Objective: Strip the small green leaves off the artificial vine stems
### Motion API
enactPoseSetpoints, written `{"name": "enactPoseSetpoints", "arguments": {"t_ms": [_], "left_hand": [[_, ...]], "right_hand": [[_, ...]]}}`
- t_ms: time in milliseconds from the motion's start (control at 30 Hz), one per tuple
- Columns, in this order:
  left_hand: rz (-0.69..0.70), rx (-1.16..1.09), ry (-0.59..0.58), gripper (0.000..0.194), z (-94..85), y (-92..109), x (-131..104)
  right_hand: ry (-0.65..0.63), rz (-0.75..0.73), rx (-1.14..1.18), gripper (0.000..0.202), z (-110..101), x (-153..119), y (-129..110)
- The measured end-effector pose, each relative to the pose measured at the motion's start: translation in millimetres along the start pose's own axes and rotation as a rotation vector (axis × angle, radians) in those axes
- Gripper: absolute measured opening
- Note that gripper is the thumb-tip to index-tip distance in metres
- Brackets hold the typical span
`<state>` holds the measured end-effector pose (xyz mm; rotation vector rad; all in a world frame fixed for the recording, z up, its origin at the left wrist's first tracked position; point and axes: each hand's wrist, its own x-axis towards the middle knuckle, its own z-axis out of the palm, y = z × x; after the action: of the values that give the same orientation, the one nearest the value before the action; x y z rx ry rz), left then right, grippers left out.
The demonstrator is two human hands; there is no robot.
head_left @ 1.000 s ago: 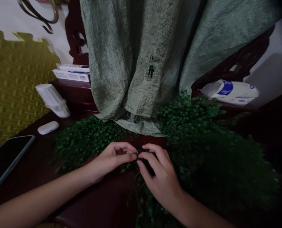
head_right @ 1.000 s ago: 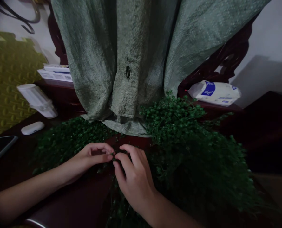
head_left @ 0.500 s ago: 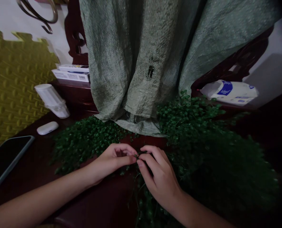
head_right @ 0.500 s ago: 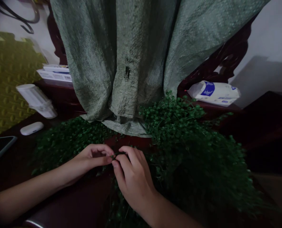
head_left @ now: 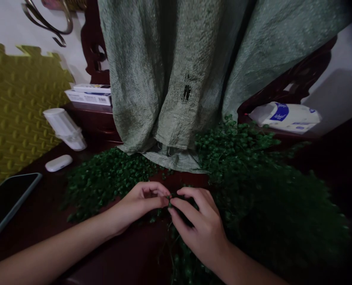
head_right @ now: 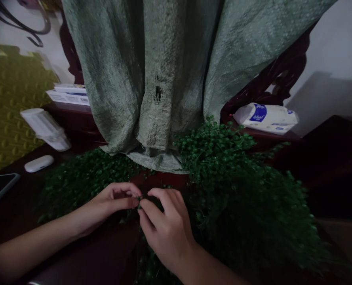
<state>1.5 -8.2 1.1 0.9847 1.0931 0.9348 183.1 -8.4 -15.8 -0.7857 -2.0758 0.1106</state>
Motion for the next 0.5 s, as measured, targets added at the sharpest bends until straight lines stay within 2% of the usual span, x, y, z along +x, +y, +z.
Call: {"name": "enactPoseSetpoints", "arguments": {"t_ms": [167,500], "left_hand": [[-0.012,0.036,0.004,0.015,2.9,2,-2],[0.149,0.141,-0.071,0.012,-1.6,-14,1]], "right_hand": [[0.009,0.025,0.028,0.014,-1,2,-3],[-0.050,0.091,0.094,0.016,-2,1,-3]]}}
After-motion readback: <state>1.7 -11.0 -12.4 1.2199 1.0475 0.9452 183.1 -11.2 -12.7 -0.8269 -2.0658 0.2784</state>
